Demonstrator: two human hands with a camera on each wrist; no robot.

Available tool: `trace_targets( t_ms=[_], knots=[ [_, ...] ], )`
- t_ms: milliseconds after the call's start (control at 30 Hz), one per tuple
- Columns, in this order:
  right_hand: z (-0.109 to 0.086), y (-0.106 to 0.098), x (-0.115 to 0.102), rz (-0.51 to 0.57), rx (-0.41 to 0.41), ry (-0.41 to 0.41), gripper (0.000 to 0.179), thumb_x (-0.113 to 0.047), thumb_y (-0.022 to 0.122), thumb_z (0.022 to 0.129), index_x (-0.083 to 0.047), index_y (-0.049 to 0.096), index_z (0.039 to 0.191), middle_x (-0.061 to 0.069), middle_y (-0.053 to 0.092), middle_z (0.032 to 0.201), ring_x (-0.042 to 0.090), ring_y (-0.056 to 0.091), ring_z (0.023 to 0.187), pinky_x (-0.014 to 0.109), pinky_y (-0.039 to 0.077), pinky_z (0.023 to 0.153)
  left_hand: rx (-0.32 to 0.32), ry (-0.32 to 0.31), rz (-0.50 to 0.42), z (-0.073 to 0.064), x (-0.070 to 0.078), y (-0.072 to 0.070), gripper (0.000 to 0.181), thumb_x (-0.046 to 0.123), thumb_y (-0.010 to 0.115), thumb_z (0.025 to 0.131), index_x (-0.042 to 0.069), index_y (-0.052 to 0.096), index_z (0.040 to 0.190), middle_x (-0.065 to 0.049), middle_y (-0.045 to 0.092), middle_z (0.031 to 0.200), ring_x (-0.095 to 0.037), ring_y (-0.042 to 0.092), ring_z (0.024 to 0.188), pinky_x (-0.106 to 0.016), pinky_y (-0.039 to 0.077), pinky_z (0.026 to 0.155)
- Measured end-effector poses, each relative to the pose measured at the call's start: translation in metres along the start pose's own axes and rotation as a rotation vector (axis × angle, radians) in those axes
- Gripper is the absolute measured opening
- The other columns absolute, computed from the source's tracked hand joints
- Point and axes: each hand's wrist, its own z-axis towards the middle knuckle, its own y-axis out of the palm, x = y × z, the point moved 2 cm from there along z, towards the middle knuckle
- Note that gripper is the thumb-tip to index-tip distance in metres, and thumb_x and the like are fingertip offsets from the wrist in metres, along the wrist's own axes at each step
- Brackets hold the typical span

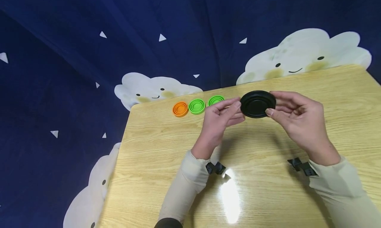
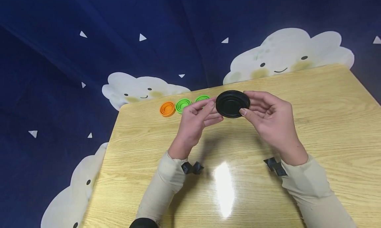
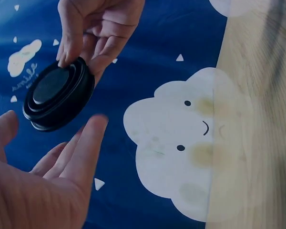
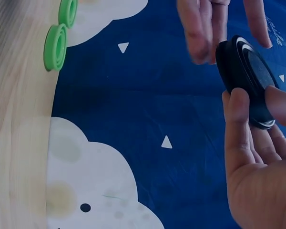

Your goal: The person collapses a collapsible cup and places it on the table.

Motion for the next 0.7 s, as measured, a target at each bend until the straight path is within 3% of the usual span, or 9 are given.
trace_targets(
  t_ms=[133, 267, 533, 700],
  knots=[
    [0.001, 0.001, 0.004, 0.006, -0.01, -0.031, 0.047, 0.029, 0.07, 0.074, 0.014, 0.065, 0.119, 0.009, 0.075, 0.103, 0.015, 0.073, 0.092, 0.023, 0.058, 0.078, -0.051, -0.136, -0.022, 0.004, -0.004, -0.003, 0.031, 0.022, 0.064, 0.101, -0.004, 0.07, 0.116, -0.029, 0.071, 0.094, -0.033, 0.074, 0.08, -0.045, 0.062, 0.073],
    [0.002, 0.001, 0.009, 0.027, -0.025, -0.053, 0.047, 0.031, 0.07, 0.073, 0.016, 0.065, 0.118, 0.011, 0.074, 0.103, 0.016, 0.072, 0.092, 0.024, 0.057, 0.08, -0.068, -0.192, -0.041, 0.007, -0.006, -0.004, 0.032, 0.025, 0.065, 0.1, -0.004, 0.071, 0.113, -0.028, 0.072, 0.093, -0.033, 0.074, 0.08, -0.045, 0.062, 0.073],
    [0.002, 0.0, 0.012, -0.065, -0.018, -0.065, 0.048, 0.029, 0.071, 0.074, 0.013, 0.067, 0.119, 0.008, 0.075, 0.103, 0.014, 0.072, 0.091, 0.022, 0.057, 0.079, -0.052, -0.185, -0.047, 0.008, -0.008, -0.003, 0.03, 0.018, 0.068, 0.098, -0.008, 0.072, 0.111, -0.027, 0.072, 0.095, -0.031, 0.075, 0.082, -0.045, 0.061, 0.077],
    [0.002, 0.001, 0.012, -0.124, -0.025, -0.037, 0.046, 0.024, 0.072, 0.077, 0.009, 0.068, 0.121, 0.004, 0.075, 0.107, 0.012, 0.072, 0.094, 0.022, 0.058, 0.077, -0.008, -0.144, -0.05, 0.008, -0.008, -0.003, 0.028, 0.015, 0.07, 0.096, -0.009, 0.073, 0.108, -0.025, 0.073, 0.094, -0.029, 0.075, 0.081, -0.045, 0.061, 0.077]
  ],
)
